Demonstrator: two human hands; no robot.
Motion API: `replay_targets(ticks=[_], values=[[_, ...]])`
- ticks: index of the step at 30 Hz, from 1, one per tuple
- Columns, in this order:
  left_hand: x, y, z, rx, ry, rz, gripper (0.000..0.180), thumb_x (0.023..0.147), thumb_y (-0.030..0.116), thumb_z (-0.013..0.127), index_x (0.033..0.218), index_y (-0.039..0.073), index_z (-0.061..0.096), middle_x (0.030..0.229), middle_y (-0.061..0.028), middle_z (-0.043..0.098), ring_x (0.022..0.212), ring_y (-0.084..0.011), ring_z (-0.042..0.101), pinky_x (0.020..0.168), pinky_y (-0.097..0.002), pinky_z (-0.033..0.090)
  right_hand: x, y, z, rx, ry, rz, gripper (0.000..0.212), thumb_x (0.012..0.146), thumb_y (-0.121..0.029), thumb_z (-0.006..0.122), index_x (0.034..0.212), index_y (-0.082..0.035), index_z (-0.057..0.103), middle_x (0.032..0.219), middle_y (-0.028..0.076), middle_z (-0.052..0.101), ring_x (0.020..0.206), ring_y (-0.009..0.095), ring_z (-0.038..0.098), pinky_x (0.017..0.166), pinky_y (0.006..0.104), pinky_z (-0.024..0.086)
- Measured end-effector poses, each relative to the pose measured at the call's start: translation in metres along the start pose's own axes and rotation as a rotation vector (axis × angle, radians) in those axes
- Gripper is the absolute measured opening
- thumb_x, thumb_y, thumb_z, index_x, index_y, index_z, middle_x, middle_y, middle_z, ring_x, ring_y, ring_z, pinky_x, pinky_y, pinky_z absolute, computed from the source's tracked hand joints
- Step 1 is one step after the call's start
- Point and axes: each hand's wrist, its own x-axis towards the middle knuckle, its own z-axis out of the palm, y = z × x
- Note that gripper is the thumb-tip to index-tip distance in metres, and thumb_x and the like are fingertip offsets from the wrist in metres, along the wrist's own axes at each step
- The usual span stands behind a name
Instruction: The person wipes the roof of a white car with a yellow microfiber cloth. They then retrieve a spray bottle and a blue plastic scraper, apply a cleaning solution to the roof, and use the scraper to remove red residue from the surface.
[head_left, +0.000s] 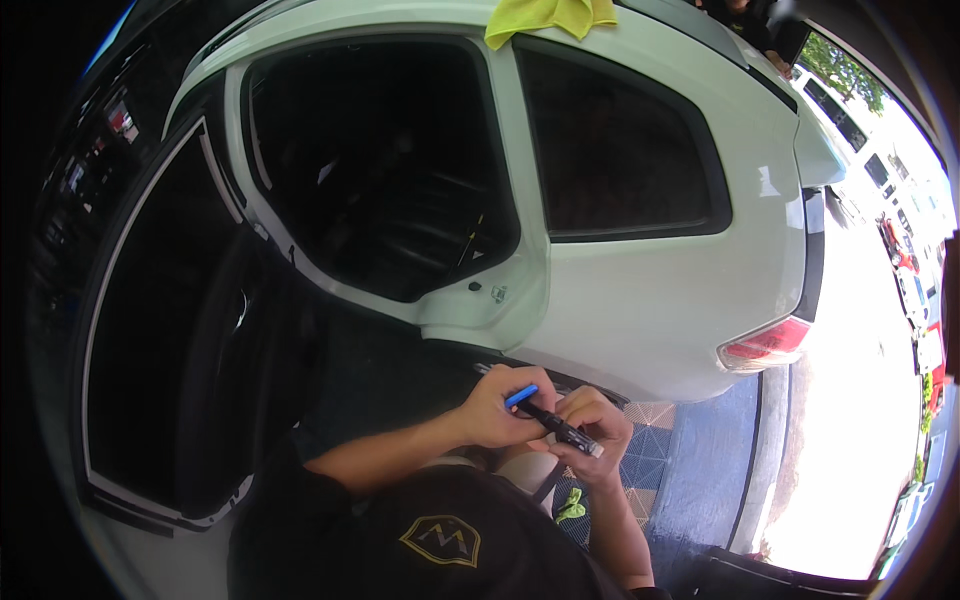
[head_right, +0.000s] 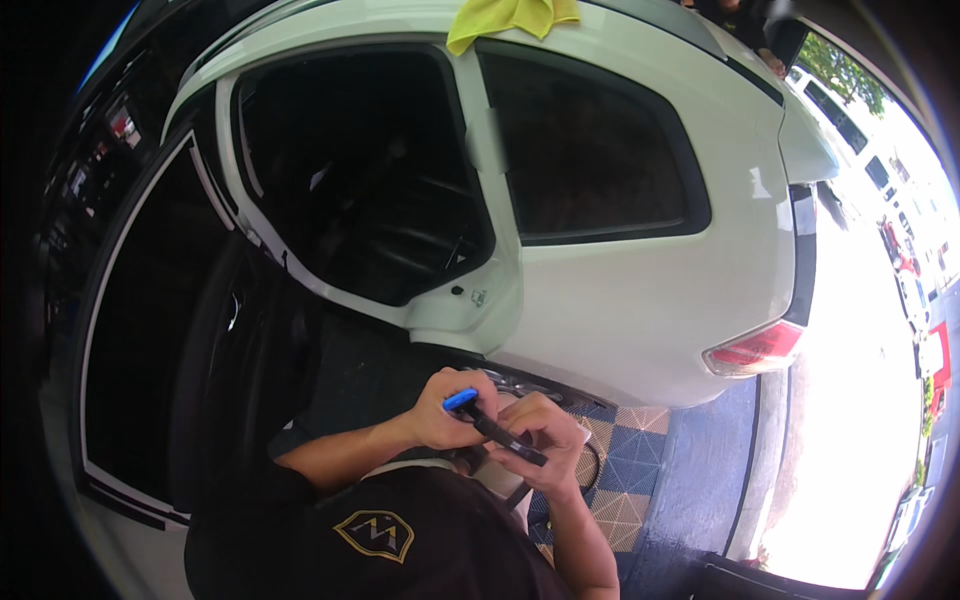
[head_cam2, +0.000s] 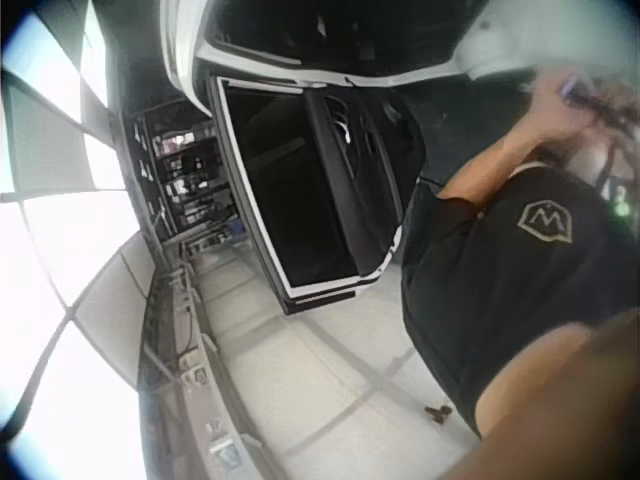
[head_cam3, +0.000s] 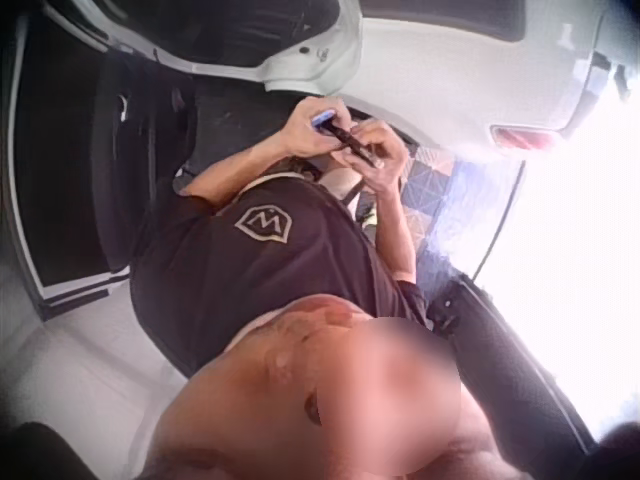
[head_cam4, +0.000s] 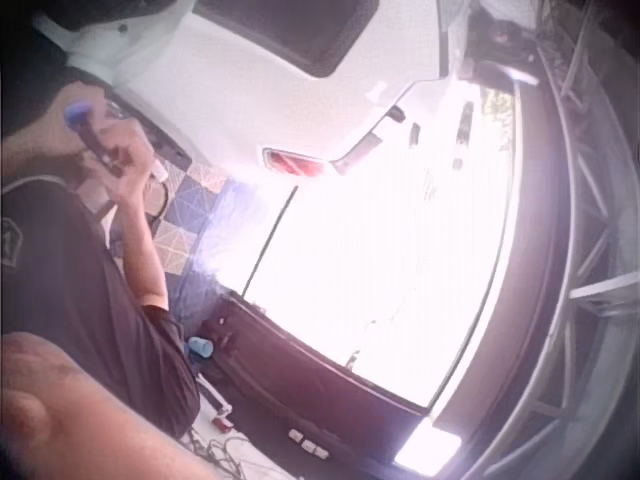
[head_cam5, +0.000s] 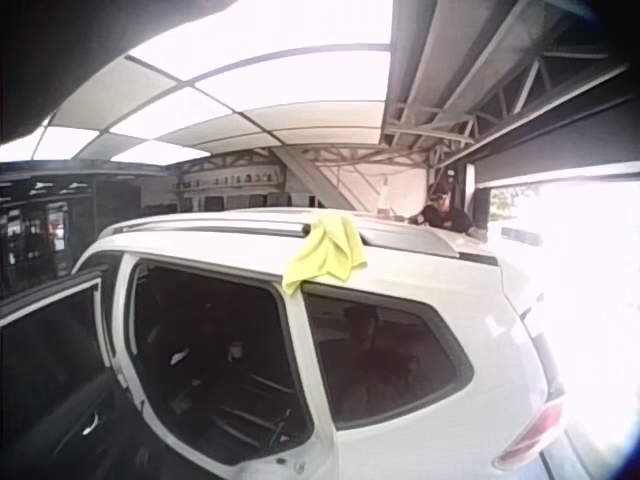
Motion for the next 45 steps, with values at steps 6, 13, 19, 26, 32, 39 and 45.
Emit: replay_targets(ticks=[6,13,19,26,32,39,45], values=[[0.047,-0.009,0.027,-0.158,0.028,-0.188,0.025,0.080,0.005,0.084,0.090,0.008,0.061,0.082,0.0028,0.062,0.073,-0.0038,0.053,0.064,-0.0230,0.043,0.022,0.019,-0.050,0.223,-0.100,0.156,0.055,0.064,-0.020,0.101,0.094,-0.007,0.057,0.090,0.009,0.061,0.085,0.019,0.061,0.077,0.0332,0.049],[0.087,0.026,0.015,-0.082,0.088,-0.331,0.022,0.083,0.005,0.081,0.094,0.009,0.063,0.081,0.0036,0.061,0.072,-0.0026,0.053,0.061,-0.0221,0.042,0.070,0.012,-0.062,0.094,-0.204,0.167,0.048,0.078,-0.008,0.091,0.108,-0.007,0.053,0.097,0.007,0.056,0.089,0.018,0.057,0.080,0.0319,0.048],[0.115,0.090,-0.022,-0.004,0.363,-0.369,0.044,0.084,-0.003,0.076,0.123,0.008,0.057,0.112,-0.0022,0.066,0.088,-0.0053,0.060,0.068,-0.0221,0.050,0.191,-0.021,-0.047,0.051,-0.494,0.195,0.066,0.086,-0.006,0.081,0.145,-0.002,0.053,0.124,0.012,0.059,0.101,0.021,0.060,0.093,0.0344,0.051],[0.079,0.145,-0.103,0.255,0.759,-0.485,0.047,0.094,0.009,0.074,0.139,0.008,0.061,0.082,0.0010,0.061,0.068,-0.0035,0.050,0.062,-0.0224,0.040,0.244,-0.035,-0.008,-0.010,-0.408,0.157,0.063,0.086,0.001,0.074,0.147,-0.003,0.056,0.131,0.018,0.065,0.120,0.028,0.062,0.103,0.0371,0.048],[0.091,0.218,-0.225,0.193,1.172,-0.161,0.027,0.101,0.011,0.064,0.125,0.002,0.065,0.081,0.0005,0.059,0.059,-0.0029,0.039,0.053,-0.0207,0.029,0.303,-0.013,0.034,-0.105,-0.314,0.183,0.057,0.087,0.003,0.071,0.142,-0.001,0.059,0.118,0.018,0.070,0.110,0.029,0.068,0.099,0.0365,0.050],[0.253,0.285,-0.480,0.262,1.068,0.464,0.024,0.101,0.010,0.060,0.123,0.002,0.068,0.086,-0.0013,0.063,0.059,-0.0034,0.041,0.056,-0.0206,0.031,0.432,0.034,0.102,-0.241,-0.191,0.067,0.061,0.087,0.003,0.069,0.146,0.000,0.054,0.110,0.017,0.073,0.090,0.022,0.067,0.079,0.0335,0.054],[0.423,0.316,-0.749,1.368,0.427,0.136,0.025,0.101,0.016,0.051,0.111,0.002,0.070,0.082,-0.0093,0.068,0.068,-0.0153,0.056,0.068,-0.0321,0.047,0.575,0.027,0.146,-0.212,-0.274,-0.420,0.067,0.102,-0.040,0.060,0.154,-0.002,0.039,0.093,0.020,0.064,0.064,0.017,0.052,0.054,0.0328,0.043]])
